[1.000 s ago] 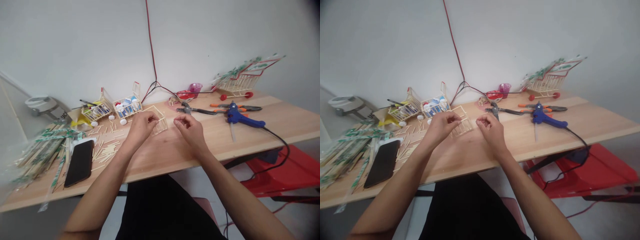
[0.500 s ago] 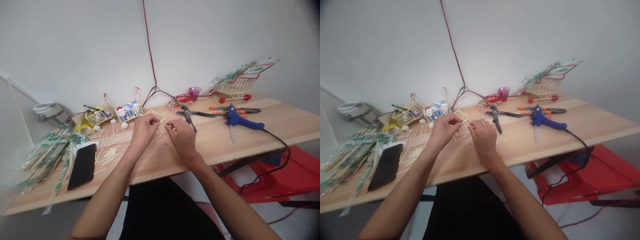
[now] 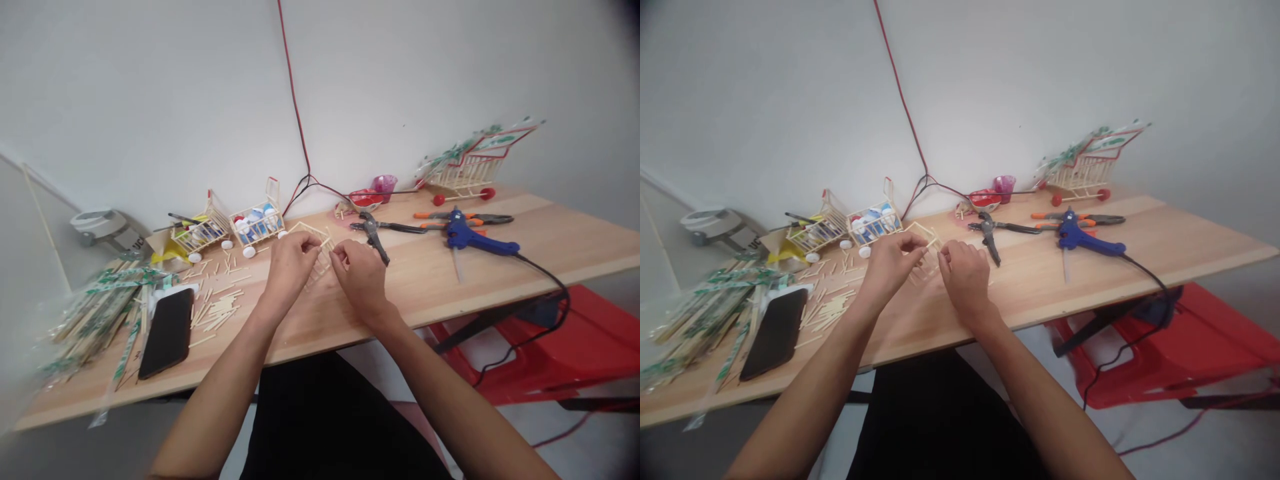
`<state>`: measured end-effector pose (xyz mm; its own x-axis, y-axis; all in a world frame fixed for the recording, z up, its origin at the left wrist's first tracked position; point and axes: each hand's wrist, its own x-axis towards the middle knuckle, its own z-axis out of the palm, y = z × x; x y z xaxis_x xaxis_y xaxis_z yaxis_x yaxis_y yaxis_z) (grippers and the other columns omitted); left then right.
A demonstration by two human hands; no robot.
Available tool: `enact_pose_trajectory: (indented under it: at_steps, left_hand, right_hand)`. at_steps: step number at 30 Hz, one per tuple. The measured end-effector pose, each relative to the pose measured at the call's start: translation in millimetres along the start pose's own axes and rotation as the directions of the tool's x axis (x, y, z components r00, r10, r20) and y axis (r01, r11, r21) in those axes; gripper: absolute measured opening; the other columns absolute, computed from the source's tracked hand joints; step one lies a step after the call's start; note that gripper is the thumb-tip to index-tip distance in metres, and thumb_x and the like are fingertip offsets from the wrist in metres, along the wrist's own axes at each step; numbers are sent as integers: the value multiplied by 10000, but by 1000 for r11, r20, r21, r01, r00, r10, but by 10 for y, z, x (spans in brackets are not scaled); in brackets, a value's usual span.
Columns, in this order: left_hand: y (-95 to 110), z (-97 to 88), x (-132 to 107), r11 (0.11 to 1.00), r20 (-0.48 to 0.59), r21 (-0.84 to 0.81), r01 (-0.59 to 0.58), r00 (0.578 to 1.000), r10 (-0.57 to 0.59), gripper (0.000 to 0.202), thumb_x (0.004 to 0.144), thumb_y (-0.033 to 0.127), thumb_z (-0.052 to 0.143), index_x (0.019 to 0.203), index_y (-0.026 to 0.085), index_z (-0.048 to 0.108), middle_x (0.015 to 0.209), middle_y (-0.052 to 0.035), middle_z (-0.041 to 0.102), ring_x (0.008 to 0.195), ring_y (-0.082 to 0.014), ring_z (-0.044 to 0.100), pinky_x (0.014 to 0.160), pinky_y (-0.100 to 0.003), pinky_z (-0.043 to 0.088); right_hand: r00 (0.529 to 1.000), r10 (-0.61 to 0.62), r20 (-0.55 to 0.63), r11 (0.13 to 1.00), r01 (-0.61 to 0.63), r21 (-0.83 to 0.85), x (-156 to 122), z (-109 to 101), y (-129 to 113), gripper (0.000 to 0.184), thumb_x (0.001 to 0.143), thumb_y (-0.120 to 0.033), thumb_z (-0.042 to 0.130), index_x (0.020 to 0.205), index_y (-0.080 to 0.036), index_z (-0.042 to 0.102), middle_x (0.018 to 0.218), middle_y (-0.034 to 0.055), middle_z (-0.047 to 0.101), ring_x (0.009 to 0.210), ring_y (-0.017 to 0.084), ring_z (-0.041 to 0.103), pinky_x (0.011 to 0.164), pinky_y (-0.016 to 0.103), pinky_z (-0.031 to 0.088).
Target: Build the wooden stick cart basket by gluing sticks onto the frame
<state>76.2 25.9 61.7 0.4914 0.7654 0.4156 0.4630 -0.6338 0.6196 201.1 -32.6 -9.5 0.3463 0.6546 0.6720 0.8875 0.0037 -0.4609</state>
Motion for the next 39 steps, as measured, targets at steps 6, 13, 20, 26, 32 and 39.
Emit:
enact_pose_trajectory:
  at_steps: [6,13,20,26,32,39]
  left_hand:
    - [10,-12,3,1000,0,5,-6,1000,6,117,769,107,635,782,154,741,758,-28,735,690,-159,662,655,-265,492]
    - [7,14,11,1000,4,-1,0,1000,0,106,770,109,629,762,145,728,719,-26,716,672,-156,654,619,-252,476]
    - [9,13,1,1000,13,18,12,1000,-12,99,766,112,630,760,143,724,702,-21,705,640,-148,644,618,-253,473]
    - [-9,17,1,1000,-1,-28,3,1000,-3,102,763,114,632,763,145,730,724,-26,722,665,-152,661,606,-236,482]
    - [-12,11,-7,1000,-9,-28,4,1000,-4,106,761,109,636,769,148,735,749,-27,735,679,-157,673,607,-238,487]
    - [-37,9,-9,1000,-4,-28,-5,1000,5,103,760,117,639,739,153,734,729,-22,729,654,-153,668,598,-237,482]
  right_hand:
    - [1000,0,-7,999,1,40,6,-11,8,109,912,-291,584,864,-196,608,802,32,676,787,199,575,747,327,329]
    - [1000,-17,-2,999,17,-40,-7,-16,-9,128,913,-312,593,881,-195,633,836,44,691,850,224,572,765,347,314]
    - [1000,-22,-12,997,21,-70,-1,19,-4,107,905,-254,578,829,-191,619,773,30,667,795,207,563,748,332,317]
    - [999,-31,-41,997,28,-71,3,19,-14,103,898,-214,564,808,-190,609,739,20,649,764,196,552,733,322,322]
    - [999,-43,-20,997,41,-62,3,2,-19,102,918,-223,558,836,-188,609,782,28,672,790,198,554,744,324,321]
    - [999,-40,-18,998,39,-52,-7,10,-5,116,924,-256,569,841,-188,614,803,29,678,795,202,556,744,331,326]
